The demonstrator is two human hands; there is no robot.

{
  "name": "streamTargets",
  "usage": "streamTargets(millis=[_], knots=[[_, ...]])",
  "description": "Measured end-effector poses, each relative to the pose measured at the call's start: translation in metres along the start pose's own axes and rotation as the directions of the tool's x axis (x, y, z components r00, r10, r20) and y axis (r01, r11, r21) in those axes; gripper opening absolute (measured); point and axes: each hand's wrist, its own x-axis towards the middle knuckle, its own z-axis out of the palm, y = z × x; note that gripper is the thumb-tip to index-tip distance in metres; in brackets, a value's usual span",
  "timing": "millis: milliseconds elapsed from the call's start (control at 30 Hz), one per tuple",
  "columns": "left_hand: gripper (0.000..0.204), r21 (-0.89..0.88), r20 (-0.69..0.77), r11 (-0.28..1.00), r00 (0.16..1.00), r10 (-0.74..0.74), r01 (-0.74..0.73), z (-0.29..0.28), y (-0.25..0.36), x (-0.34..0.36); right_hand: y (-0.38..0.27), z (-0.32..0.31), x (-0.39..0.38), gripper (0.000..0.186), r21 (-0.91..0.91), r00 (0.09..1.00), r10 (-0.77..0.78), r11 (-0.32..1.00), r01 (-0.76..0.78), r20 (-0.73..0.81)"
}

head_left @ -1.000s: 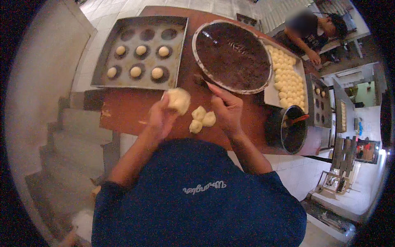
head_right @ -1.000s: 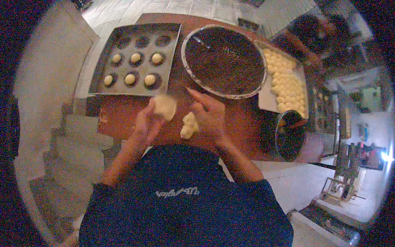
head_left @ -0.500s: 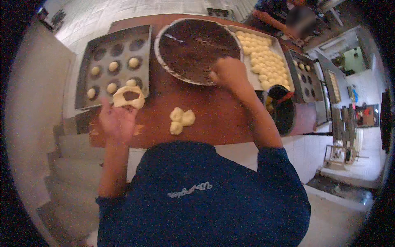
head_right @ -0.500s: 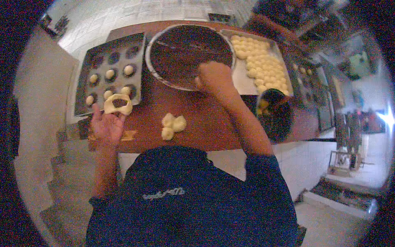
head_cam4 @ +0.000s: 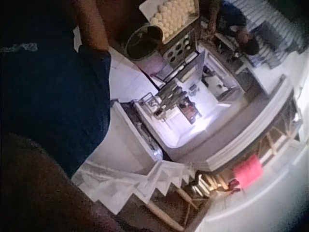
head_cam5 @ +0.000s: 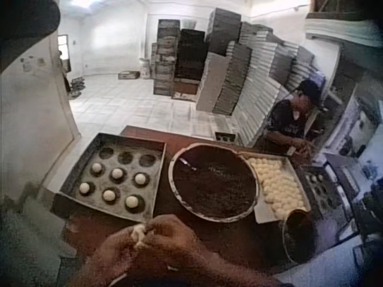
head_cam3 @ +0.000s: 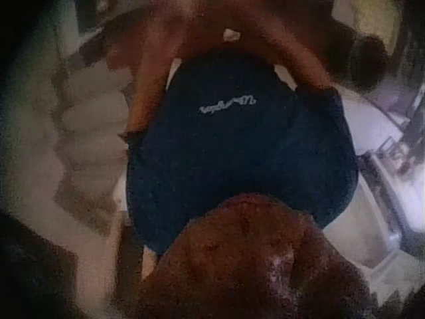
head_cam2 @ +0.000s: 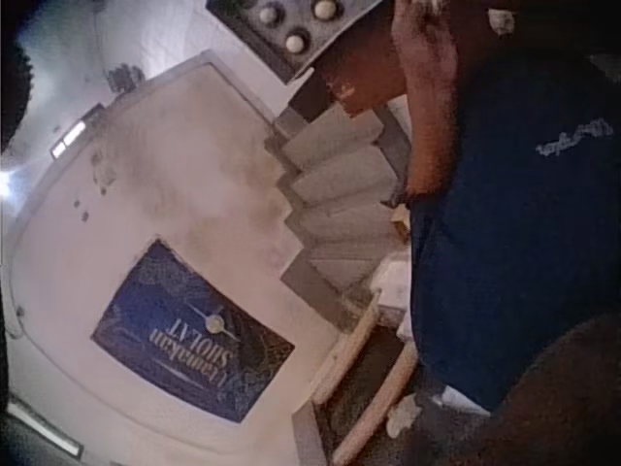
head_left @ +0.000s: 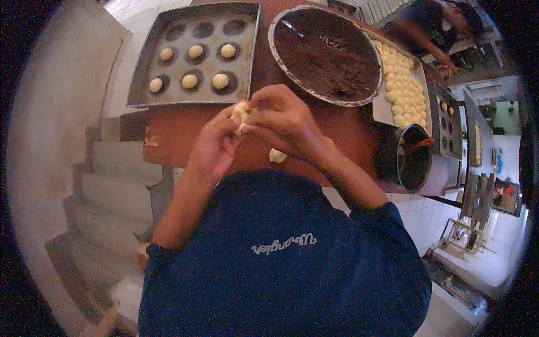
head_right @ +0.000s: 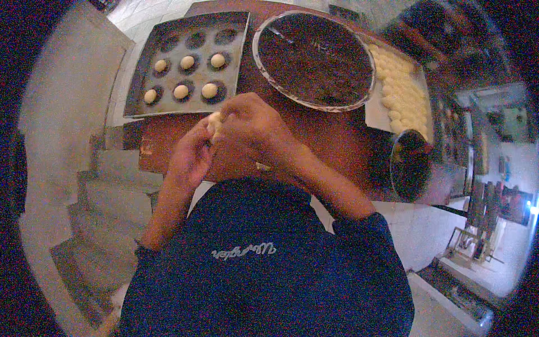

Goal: The person prepares buns by flattening dough by hand, spooning a dark filling into the center, and pinching the dough closed before placing them onto a baking tray. The person also applies a liquid wash to the tops of the prepared buns using a small brush.

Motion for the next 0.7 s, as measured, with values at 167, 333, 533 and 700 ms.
streamTargets(millis=[167, 333, 533, 700], knots=[[0.038, 0.827, 0.318, 0.394, 0.911, 0.262, -0.401, -0.005, 0.003, -0.009, 0.006, -0.004, 0.0, 0.024, 0.532, 0.899, 0.407, 0.731, -0.427, 0.161], [0.033, 0.943, 0.149, 0.216, 0.9, 0.409, -0.254, -0.011, -0.026, 0.014, 0.024, 0.026, -0.035, 0.059, -0.027, 0.992, 0.114, 0.993, -0.115, -0.05], [0.031, 0.854, 0.025, 0.484, 0.945, 0.327, -0.19, 0.005, -0.042, 0.017, 0.003, 0.006, -0.04, 0.047, 0.218, 0.958, 0.284, 0.934, -0.283, 0.023], [0.042, 0.741, -0.07, 0.644, 0.931, 0.358, -0.192, 0.003, -0.067, 0.022, 0.013, 0.021, -0.062, 0.045, 0.115, 0.957, 0.265, 0.961, -0.251, -0.117]])
